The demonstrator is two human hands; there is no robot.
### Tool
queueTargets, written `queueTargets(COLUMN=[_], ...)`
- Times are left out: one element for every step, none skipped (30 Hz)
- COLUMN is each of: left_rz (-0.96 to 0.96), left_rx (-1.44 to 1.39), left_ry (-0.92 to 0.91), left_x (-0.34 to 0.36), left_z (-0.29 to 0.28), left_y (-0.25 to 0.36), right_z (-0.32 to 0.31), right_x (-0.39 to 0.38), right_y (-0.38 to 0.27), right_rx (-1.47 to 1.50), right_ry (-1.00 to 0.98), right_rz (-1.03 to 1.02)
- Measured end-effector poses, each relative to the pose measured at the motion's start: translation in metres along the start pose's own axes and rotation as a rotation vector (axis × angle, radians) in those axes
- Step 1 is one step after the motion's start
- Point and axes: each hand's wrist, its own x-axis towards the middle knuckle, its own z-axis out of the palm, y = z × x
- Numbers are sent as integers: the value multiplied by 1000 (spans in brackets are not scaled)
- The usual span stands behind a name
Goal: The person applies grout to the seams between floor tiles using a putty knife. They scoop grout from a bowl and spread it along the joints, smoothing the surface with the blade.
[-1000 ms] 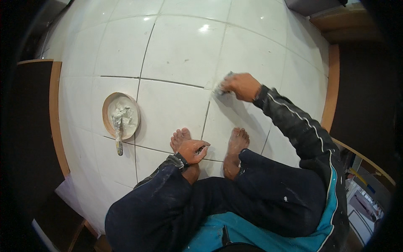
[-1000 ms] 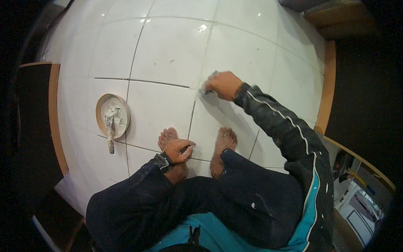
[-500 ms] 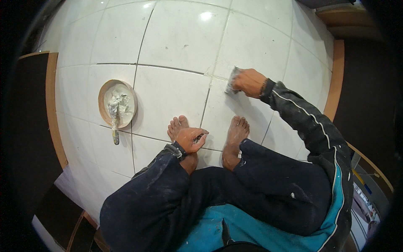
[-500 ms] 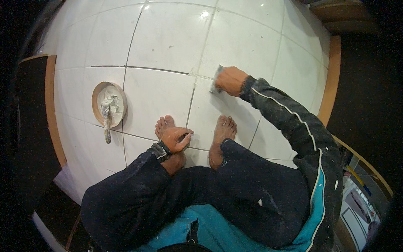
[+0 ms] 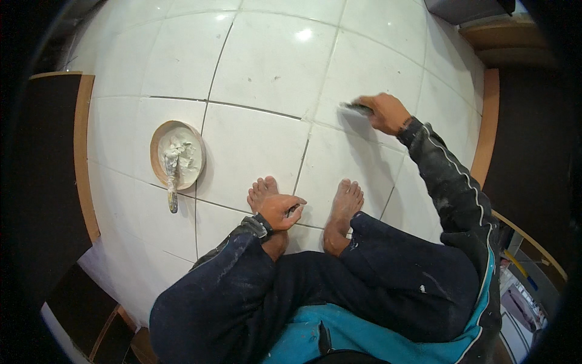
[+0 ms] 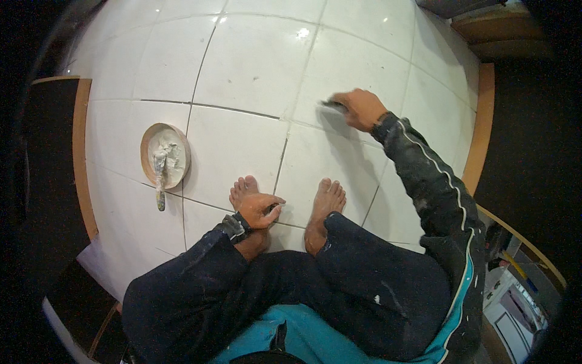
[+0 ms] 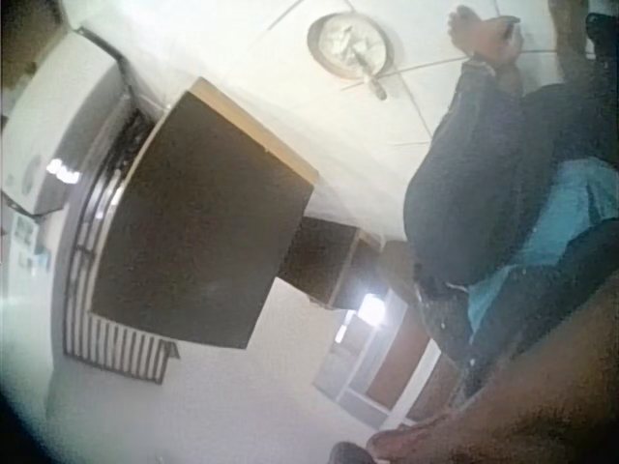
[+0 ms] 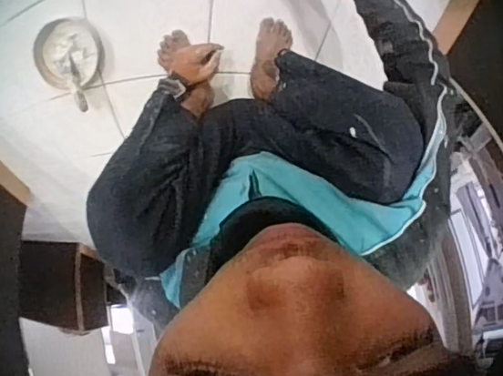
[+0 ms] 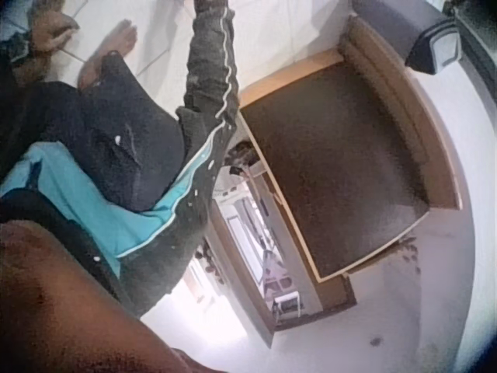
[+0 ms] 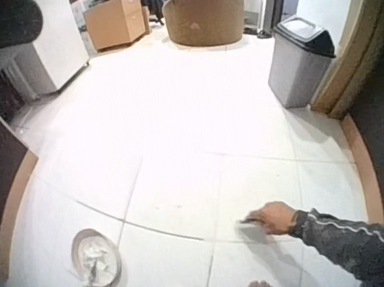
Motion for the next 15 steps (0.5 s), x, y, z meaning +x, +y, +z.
queueTargets(left_rz=[0,15,23,32,-28,-58,-87,-76,-65,-74,-430,-591,-754,-414,-236], left_rx=[7,31,44,57,-1,-31,-58,67,194,194,138,99,59,152,196], left_ry=[2,39,57,76,31,10,-12,74,158,158,269,316,371,398,409], left_x=[1,-1,-5,-9,-11,-16,-21,-21,-22,-18,-22,-23,-26,-34,-35], left_z=[0,-1,4,8,13,17,21,3,-5,15,41,48,53,47,34], left_y=[0,1,-3,-8,-13,-17,-21,-4,7,-7,-30,-34,-37,-24,-15], right_z=[1,4,7,9,11,12,15,18,22,27,33,35,46,59,70], right_x=[15,31,45,59,71,77,78,78,76,70,66,55,48,37,30], right_y=[-5,-9,-12,-15,-21,-25,-28,-34,-40,-47,-69,-74,-76,-74,-78], right_rx=[2,-9,-22,-18,-75,-132,-132,-177,-221,-218,-175,-147,-152,-123,-88], right_ry=[6,71,134,138,138,139,140,105,70,66,43,20,40,51,66], right_rz=[-3,8,22,20,29,39,38,45,52,45,-12,-34,-100,-90,-87])
